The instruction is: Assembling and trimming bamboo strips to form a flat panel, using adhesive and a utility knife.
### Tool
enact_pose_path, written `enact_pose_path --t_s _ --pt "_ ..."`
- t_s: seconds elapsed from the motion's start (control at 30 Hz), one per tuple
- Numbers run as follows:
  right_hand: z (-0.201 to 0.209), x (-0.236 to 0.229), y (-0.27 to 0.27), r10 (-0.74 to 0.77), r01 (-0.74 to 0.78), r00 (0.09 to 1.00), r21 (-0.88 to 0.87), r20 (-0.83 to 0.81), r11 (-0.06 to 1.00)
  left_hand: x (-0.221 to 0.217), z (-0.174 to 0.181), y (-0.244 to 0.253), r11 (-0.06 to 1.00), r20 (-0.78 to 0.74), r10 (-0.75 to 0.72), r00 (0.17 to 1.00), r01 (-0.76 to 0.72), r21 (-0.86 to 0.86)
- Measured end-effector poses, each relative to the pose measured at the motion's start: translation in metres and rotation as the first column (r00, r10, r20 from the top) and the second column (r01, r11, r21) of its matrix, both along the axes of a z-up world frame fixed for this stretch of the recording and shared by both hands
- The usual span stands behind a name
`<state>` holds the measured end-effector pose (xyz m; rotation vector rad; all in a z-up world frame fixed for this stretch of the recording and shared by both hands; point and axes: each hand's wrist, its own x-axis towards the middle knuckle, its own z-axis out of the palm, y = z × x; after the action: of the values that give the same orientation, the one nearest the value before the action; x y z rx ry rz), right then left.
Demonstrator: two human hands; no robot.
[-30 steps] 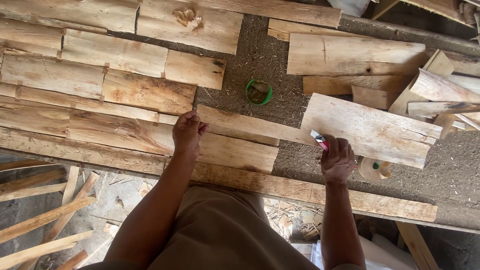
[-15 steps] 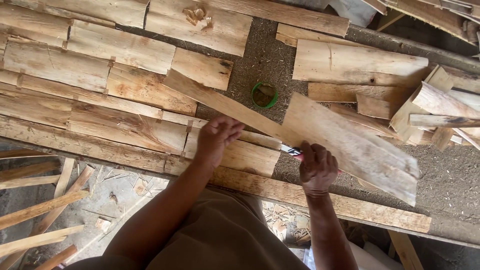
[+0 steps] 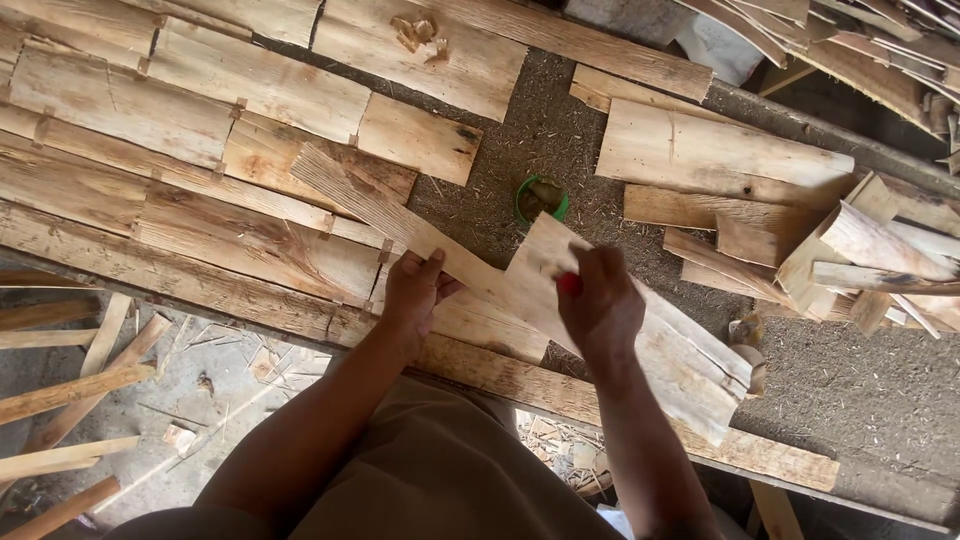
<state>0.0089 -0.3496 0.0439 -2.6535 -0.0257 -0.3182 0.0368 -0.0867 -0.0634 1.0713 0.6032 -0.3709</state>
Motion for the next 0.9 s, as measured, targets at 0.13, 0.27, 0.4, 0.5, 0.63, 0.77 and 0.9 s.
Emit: enact_pose_path --t_s 0.13,0.27,0.4,0.5,0.63,0.77,0.9 --pt "0.004 0.069 0.004 0.051 -0.052 0.999 -0.132 -0.006 0.990 -0.001 0.012 0.000 0.999 -0.046 -0.022 0.999 0.023 0.033" --pt "0.018 0.113 0.031 -0.055 -0.032 0.859 -0.160 -0.510 0.987 -0.004 0.011 0.001 0.999 -0.071 -0.040 0.997 0.039 -0.016" --pt "0.000 0.127 0.036 -0.102 -0.092 0.765 -0.265 -0.636 0.960 -0.009 -0.011 0.007 0.999 -0.091 -0.048 0.995 0.047 -0.014" --pt "-0.013 0.129 0.033 -0.096 -0.097 0.783 -0.272 -0.614 0.957 -0.007 -0.003 0.005 0.998 -0.108 -0.062 0.992 0.060 -0.026" --pt "-0.015 0.124 0.021 -0.094 -0.065 0.799 -0.241 -0.594 0.968 0.005 0.026 -0.008 0.995 -0.154 -0.083 0.985 0.089 0.034" --pt "0.007 0.107 -0.014 -0.194 0.084 0.755 -0.201 -0.626 0.976 0.010 -0.001 -0.009 0.992 -0.148 -0.115 0.982 0.122 0.039" --pt "0.009 0.073 -0.083 -0.320 0.188 0.781 -0.286 -0.537 0.940 0.023 -0.009 -0.025 0.976 -0.128 -0.164 0.978 0.179 0.120"
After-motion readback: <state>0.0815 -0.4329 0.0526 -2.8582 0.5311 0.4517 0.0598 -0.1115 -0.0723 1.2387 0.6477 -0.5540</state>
